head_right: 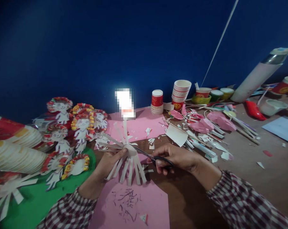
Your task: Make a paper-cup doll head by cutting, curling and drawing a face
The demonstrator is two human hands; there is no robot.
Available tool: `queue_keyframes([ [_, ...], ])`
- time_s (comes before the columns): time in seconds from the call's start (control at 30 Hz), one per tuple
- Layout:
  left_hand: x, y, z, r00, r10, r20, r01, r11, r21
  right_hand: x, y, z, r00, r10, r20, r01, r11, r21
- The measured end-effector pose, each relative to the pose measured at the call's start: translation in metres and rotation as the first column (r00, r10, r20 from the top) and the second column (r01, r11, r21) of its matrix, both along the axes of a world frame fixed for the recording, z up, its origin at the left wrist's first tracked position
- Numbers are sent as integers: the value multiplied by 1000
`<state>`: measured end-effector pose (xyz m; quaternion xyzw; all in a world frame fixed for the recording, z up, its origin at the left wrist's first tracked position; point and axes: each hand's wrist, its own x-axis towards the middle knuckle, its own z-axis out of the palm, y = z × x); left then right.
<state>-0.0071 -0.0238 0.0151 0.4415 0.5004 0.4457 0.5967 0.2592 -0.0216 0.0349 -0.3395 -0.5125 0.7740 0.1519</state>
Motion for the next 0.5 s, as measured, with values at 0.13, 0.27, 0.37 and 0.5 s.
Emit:
queue_keyframes([
  [0.13,1,-3,0,999,17,-41,-18,1000,-17,0,1,0,1000,-2,-9,2,1000,-3],
  [0.27,3,-4,4,997,35,-63,-35,999,6,-1,0,1,1000,6,-8,-6,1000,-9],
  [0.37,2,-4,5,997,39,-64,-39,999,-4,-1,0,0,1000,12,-23,-13,1000,-20],
  [0.5,1,-3,2,998,28,-48,-29,999,-28,-1,0,-2,999,8,-50,-10,999,-44],
])
